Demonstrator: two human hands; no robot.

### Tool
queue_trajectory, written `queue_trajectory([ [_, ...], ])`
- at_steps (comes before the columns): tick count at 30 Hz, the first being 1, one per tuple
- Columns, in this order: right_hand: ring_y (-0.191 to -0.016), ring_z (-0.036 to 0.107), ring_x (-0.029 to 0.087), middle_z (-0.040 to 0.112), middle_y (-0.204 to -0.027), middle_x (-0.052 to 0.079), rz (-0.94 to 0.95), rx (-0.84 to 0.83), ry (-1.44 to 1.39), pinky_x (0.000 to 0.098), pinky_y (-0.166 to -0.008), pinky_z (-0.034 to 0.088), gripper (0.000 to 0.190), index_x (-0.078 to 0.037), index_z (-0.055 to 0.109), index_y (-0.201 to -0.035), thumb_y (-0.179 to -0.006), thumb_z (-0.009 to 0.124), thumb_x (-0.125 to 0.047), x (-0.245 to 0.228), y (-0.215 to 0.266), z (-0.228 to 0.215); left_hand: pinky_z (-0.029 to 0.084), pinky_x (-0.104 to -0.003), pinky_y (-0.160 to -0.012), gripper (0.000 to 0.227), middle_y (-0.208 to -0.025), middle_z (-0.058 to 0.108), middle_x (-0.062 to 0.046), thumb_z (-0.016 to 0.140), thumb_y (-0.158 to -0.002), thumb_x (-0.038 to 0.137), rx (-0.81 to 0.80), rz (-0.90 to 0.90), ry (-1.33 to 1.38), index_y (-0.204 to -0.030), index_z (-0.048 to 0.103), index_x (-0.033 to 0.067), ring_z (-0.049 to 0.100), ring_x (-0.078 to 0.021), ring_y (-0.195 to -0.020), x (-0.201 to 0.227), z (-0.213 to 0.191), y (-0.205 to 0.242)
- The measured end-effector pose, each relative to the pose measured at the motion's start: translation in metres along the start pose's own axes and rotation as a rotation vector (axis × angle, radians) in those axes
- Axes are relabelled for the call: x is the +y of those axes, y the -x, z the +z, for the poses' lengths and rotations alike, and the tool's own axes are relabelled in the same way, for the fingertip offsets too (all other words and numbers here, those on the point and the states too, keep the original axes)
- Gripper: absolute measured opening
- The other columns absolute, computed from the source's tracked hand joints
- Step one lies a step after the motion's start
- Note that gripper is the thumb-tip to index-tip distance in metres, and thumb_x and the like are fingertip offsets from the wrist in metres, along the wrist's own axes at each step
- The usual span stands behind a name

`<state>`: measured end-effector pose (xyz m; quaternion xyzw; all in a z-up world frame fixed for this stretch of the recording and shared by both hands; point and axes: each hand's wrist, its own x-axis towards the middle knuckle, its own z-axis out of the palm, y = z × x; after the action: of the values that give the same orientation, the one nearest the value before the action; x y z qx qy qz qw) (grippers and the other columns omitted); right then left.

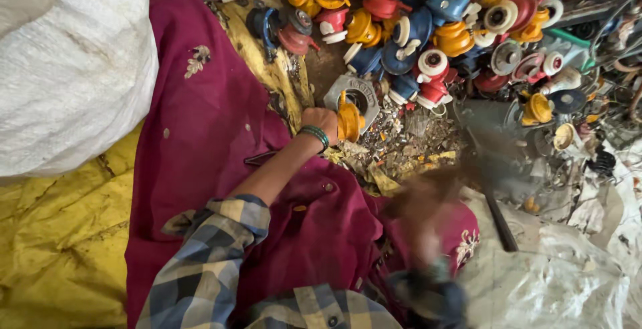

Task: The person sits on the floor and uses a hammer to strike a yellow plastic part held in a metal fixture, breaking it into pieces. The person then picks up the broken pieces and discards them.

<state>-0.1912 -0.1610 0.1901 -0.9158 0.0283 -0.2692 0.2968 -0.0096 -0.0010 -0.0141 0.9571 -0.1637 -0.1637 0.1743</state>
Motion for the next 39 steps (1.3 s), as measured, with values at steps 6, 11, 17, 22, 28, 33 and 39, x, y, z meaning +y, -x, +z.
queue_trajectory([
  [6,-0.053,0.066,0.021,0.07,-0.073,0.014,0.125,-0.431,0.059,0.0362,-0.043,0.053,0.038,0.006,0.051,-0.122,-0.103,0.063,-0.024,0.047,0.047,0.058,0.058,-0.047,-0.075,0.021,-0.092,0.076,-0.014,0.07,-0.085,0.03,-0.035,-0.032,-0.015,-0.088,0.081,0.0124,0.075,-0.0324,-0.09,0.005,-0.029,-0.008],
  [11,-0.052,0.068,0.017,0.07,-0.07,0.01,0.389,-0.428,-0.012,0.032,-0.043,0.055,0.034,0.002,0.05,-0.121,-0.103,0.059,-0.026,0.012,0.028,0.008,0.058,-0.045,-0.068,0.02,-0.081,0.074,-0.015,0.072,-0.075,0.029,0.174,0.0,0.04,-0.08,0.079,0.0114,0.074,-0.0318,-0.079,-0.007,-0.02,0.004],
  [17,-0.061,0.064,0.013,0.067,-0.085,0.008,0.222,-0.086,-0.487,0.029,-0.051,0.056,0.028,-0.001,0.044,-0.123,-0.106,0.058,-0.019,-0.047,-0.008,-0.031,0.058,-0.042,-0.058,0.019,-0.077,0.075,-0.012,0.062,-0.089,0.015,0.418,0.081,-0.143,-0.077,0.078,0.0134,0.075,-0.0268,-0.072,-0.013,0.002,0.001],
  [22,-0.066,0.065,0.015,0.068,-0.093,0.016,0.208,0.007,-0.428,0.0317,-0.056,0.056,0.035,-0.002,0.042,-0.134,-0.106,0.059,-0.014,-0.023,-0.001,-0.011,0.056,-0.039,-0.052,0.018,-0.075,0.074,-0.01,0.062,-0.085,0.015,0.415,0.083,-0.199,-0.075,0.076,0.0145,0.074,-0.0222,-0.068,-0.011,0.012,0.002],
  [28,-0.054,0.065,0.021,0.07,-0.078,0.016,0.383,-0.498,0.091,0.0338,-0.042,0.055,0.042,0.004,0.044,-0.13,-0.105,0.057,-0.026,0.003,0.018,0.05,0.055,-0.039,-0.05,0.018,-0.072,0.073,-0.009,0.063,-0.086,0.015,0.485,0.076,-0.125,-0.073,0.075,0.0167,0.074,-0.0231,-0.065,-0.01,0.005,0.006],
  [33,-0.053,0.058,0.023,0.062,-0.074,0.017,0.63,-0.301,-0.087,0.0359,-0.038,0.05,0.029,-0.002,0.053,-0.127,-0.1,0.051,-0.013,-0.003,0.008,-0.012,0.053,-0.037,-0.047,0.011,-0.067,0.071,-0.008,0.065,-0.083,0.014,0.472,0.109,-0.23,-0.076,0.073,0.0139,0.071,-0.0191,-0.06,-0.011,0.003,0.012],
  [39,-0.064,0.069,0.016,0.068,-0.083,0.011,-0.124,0.31,-0.653,0.0314,-0.054,0.059,0.023,-0.001,0.056,-0.121,-0.108,0.052,-0.02,-0.029,-0.047,-0.069,0.053,-0.035,-0.047,0.011,-0.071,0.071,-0.009,0.065,-0.086,0.012,0.373,0.072,-0.257,-0.078,0.072,0.0109,0.07,-0.0166,-0.06,-0.013,0.004,0.008],
])
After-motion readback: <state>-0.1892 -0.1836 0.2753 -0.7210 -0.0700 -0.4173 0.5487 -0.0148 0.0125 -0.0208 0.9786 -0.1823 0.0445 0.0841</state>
